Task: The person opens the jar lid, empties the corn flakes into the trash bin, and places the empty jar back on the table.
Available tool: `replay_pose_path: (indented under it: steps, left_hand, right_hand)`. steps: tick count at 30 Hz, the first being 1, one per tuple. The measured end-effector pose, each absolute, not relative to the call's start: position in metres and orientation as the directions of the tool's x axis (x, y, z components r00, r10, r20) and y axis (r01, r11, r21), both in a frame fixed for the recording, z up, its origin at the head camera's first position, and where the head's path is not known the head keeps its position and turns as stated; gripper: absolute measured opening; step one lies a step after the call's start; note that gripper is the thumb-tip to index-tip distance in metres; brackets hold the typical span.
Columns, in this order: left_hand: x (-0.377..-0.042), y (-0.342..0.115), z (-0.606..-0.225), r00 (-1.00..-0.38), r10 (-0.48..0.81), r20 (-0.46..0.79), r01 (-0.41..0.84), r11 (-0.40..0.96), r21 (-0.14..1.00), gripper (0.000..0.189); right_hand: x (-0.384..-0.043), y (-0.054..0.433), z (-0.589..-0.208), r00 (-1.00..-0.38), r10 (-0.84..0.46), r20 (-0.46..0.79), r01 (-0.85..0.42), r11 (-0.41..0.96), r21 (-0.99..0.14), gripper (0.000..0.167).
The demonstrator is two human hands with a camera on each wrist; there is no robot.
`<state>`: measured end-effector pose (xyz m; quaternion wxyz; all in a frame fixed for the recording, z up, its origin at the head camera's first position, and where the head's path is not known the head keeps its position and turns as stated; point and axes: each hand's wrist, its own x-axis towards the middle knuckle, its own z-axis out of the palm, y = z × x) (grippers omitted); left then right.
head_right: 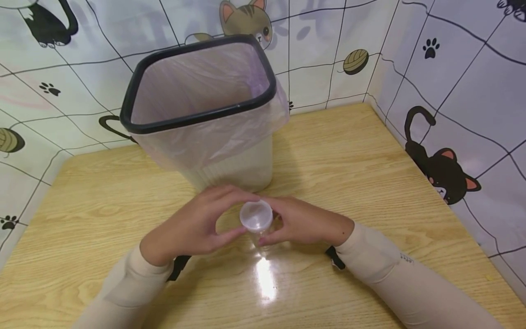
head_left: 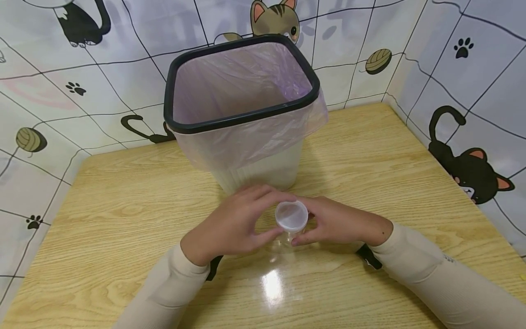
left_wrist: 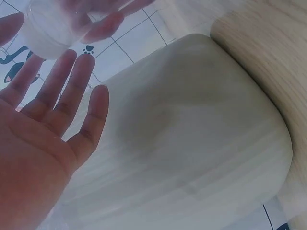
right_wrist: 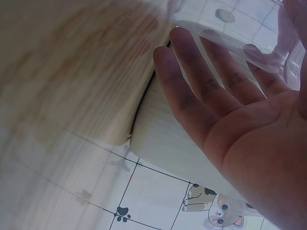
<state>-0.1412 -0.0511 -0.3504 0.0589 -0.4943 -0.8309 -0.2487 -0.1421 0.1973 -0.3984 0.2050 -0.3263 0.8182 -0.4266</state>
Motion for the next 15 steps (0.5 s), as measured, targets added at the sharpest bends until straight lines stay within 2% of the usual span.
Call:
replay_pose_path:
  steps: [7, 15]
  left_hand:
    - [-0.1389, -0.045, -0.3556, -0.497, 0.782, 0.376, 0.861, 0.389, 0.328, 0.052]
    - [-0.1376, -0.0424, -0.3579, -0.526, 0.769, 0.364, 0.847, 0.436, 0.303, 0.053]
  right_hand:
    - [-0.1437, 0.1977, -0.4015, -0.694, -0.72, -0.019, -0.39, 0.398, -0.831, 0.066]
    - [-0.1442, 0.1969, -0.4015, -0.695, -0.719, -0.019, -0.388, 0.397, -0.832, 0.064]
